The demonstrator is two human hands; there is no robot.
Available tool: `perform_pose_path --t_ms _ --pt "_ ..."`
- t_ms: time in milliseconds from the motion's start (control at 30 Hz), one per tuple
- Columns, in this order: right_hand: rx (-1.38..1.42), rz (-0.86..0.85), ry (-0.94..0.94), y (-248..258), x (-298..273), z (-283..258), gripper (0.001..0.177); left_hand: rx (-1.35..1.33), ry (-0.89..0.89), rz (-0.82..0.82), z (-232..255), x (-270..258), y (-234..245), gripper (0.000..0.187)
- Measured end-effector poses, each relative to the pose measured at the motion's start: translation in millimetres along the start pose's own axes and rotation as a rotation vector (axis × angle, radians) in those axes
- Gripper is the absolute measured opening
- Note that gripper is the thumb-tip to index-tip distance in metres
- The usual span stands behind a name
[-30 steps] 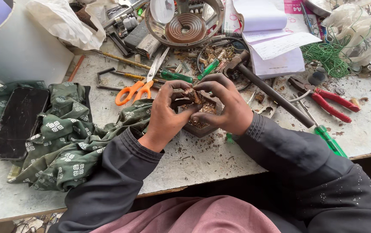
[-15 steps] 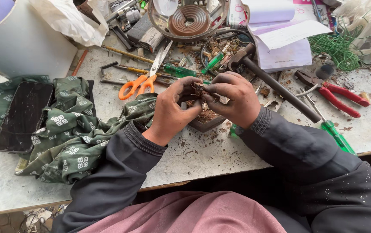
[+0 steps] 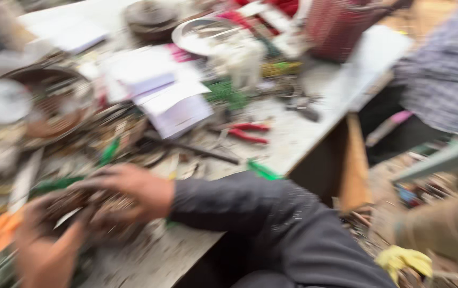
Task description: The person disassembles a small electronic component, likely a motor or coil, using a hammer and screwdriver. They repeatedly strike the object to separate parts and scrape away debris, then use the screwdriver to pry and extract internal components. The work is performed at a cluttered workbench with various tools and materials visible.
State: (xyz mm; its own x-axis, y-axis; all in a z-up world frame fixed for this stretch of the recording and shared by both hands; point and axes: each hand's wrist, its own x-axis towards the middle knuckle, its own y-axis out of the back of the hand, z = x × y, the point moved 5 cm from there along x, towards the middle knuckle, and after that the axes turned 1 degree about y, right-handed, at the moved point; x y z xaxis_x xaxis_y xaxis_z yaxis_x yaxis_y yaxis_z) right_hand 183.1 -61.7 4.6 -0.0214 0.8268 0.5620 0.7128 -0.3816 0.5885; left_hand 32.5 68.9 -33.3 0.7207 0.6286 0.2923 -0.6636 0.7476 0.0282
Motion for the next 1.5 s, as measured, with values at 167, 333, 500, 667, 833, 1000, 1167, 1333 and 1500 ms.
perform_pose_path --t_ms 167,333,500,667,833,1000,1167,1333,1500 --pt "-0.021 0.088 0.033 -2 2 -10 0.072 0.146 -0.108 0.052 -42 -1 10 0.033" --pt "-0.128 0.064 -0.037 -10 -5 11 0.056 0.284 0.021 -0.036 -58 7 17 0.027" --pt "0.019 0.074 -0.083 -12 -5 28 0.053 0.048 -0.093 0.010 -53 -1 16 0.031" --pt "-0.003 0.062 -0.116 -7 -5 23 0.057 0.054 -0.056 -0.004 -20 1 9 0.035" --pt "-0.059 0.067 -0.010 -2 -4 20 0.066 0.126 0.056 -0.005 31 -5 1 0.028" --pt "-0.051 -0.063 -0.061 8 0 13 0.092 -0.246 0.091 0.096 39 1 7 0.021" --pt "-0.023 -0.192 -0.239 -2 9 0 0.093 -0.549 0.145 0.111 22 6 15 0.024" --pt "-0.226 -0.259 -0.034 -13 17 -13 0.082 -0.506 0.093 0.153 22 6 14 0.028" --pt "-0.294 -0.297 0.102 -17 18 -20 0.053 -0.490 0.092 0.229 11 9 24 0.030"
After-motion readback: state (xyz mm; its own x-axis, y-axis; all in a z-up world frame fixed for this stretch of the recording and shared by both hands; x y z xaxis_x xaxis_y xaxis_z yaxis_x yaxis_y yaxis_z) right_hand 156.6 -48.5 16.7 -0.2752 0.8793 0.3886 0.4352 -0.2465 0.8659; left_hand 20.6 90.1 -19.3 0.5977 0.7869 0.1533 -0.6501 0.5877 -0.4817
